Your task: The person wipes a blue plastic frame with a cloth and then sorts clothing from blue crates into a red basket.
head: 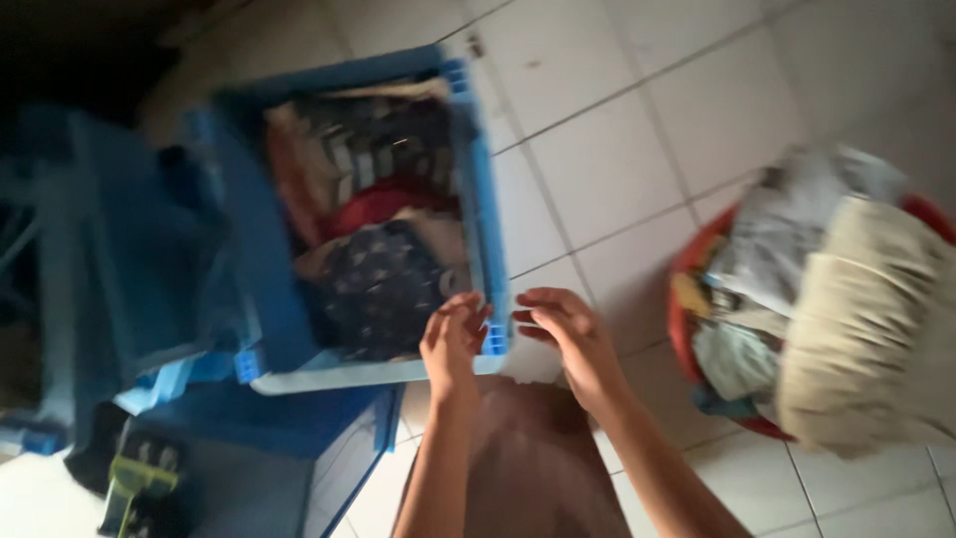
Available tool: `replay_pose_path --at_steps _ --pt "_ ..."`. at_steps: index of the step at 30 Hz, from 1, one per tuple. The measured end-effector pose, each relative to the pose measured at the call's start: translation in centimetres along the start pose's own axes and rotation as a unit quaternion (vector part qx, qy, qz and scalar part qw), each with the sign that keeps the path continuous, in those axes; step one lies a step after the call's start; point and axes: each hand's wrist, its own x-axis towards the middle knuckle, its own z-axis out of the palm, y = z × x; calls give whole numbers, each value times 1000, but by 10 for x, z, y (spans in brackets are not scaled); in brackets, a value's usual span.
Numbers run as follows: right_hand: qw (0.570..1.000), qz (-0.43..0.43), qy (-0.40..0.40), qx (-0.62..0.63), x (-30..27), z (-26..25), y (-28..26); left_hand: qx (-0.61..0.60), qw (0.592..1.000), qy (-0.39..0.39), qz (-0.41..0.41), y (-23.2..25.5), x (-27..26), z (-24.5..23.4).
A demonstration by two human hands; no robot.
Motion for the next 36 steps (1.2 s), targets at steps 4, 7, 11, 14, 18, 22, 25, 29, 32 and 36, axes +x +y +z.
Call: replay_pose_path --at_steps 4,7,11,14,18,22,25,29,32,36 --pt "978 58 -4 -200 67 67 88 -32 997 75 -14 34 58 -98" --pt "908 -69 11 -412 121 91 150 -61 993 98 -38 39 93 -154" --pt "832 96 92 -538 184 105 193 -45 992 110 -36 26 132 -193" --pt "824 234 103 -505 211 100 221 -32 988 129 -76 22 153 -207" --pt "937 165 23 -308 238 84 265 40 985 138 -100 29 169 -209" --pt "919 270 74 -277 239 85 255 77 980 171 -63 35 180 -216" --pt "891 262 135 -347 223 107 238 103 978 179 -9 32 193 -226" --pt "879 99 177 -432 181 166 212 58 983 165 -63 33 203 -230" --pt "872 57 157 -461 148 222 207 83 985 135 -64 16 215 -230" --pt "785 -103 157 -590 125 271 223 83 983 161 -24 -13 236 -243"
